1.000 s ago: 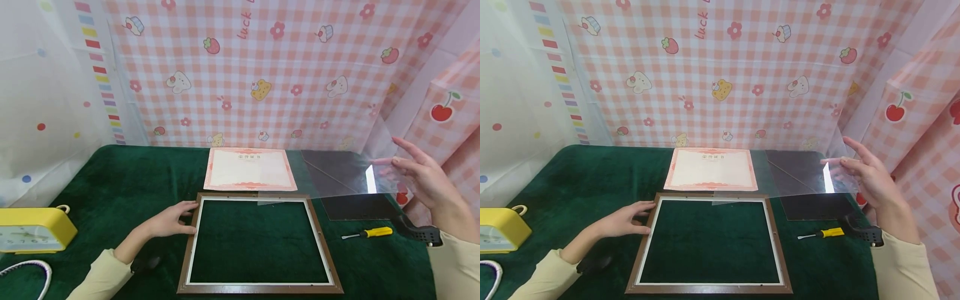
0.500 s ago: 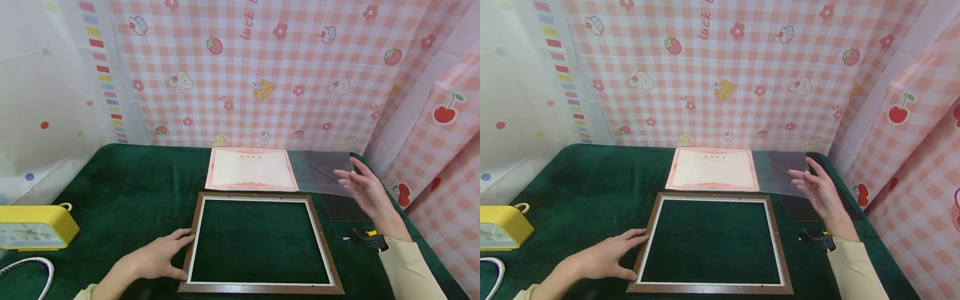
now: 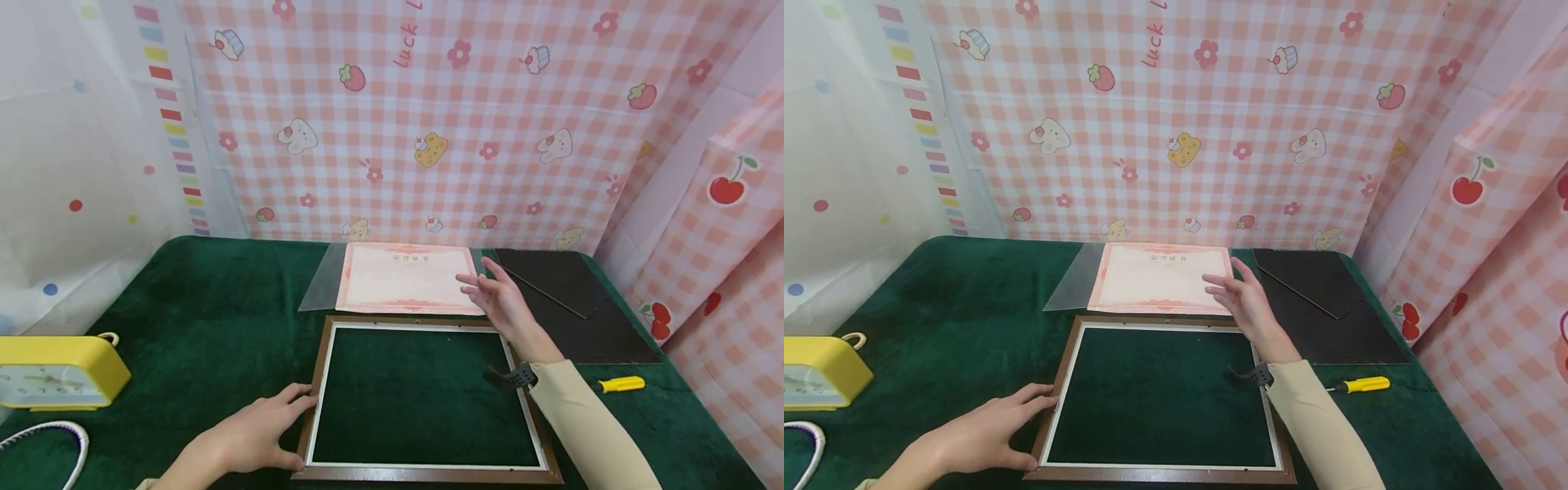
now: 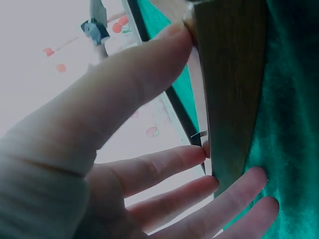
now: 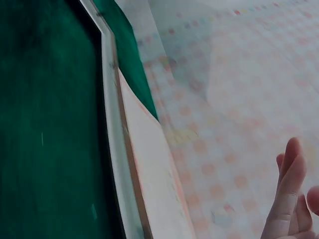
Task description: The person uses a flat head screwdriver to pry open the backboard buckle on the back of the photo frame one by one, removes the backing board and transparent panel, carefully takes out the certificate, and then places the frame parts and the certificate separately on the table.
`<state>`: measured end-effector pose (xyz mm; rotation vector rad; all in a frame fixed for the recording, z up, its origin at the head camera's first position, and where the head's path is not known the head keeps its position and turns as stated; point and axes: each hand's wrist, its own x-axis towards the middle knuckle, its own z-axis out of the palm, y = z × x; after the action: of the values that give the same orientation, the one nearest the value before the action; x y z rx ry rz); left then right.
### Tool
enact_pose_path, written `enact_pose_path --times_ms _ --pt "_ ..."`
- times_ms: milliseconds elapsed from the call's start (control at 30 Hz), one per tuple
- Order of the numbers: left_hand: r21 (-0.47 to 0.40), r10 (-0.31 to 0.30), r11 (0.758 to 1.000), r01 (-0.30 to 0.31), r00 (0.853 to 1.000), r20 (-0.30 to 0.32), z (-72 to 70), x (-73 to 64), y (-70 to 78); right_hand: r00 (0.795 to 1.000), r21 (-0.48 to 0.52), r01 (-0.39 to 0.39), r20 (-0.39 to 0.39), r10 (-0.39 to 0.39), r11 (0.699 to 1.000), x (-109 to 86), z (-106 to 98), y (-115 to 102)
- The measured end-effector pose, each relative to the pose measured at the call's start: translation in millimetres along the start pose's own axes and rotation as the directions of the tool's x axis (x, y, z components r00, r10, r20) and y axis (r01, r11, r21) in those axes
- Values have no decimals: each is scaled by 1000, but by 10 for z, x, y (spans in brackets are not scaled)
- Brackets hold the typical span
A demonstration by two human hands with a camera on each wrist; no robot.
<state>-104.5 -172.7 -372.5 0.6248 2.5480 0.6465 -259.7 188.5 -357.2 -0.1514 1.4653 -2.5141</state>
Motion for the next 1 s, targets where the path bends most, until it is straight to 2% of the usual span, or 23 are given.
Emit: enact_pose_path --times_ms 300,433,600,833,1000 --pt "14 18 1000 -18 1000 2 -3 5 -8 999 -78 -51 -6 50 996 365 656 432" --pt "22 21 1000 -21 1000 6 -5 6 -10 998 -56 -63 -16 62 996 499 884 597" --pt "36 32 999 -32 999 2 -5 -1 -7 998 -26 -59 -19 58 998 643 1125 791" --pt "41 3 999 -4 1000 7 -3 1 -7 996 -7 -89 -15 89 996 769 1422 1032" --pt "44 13 999 -13 1000 5 -6 14 2 991 -51 -123 -64 120 991 802 1578 1161"
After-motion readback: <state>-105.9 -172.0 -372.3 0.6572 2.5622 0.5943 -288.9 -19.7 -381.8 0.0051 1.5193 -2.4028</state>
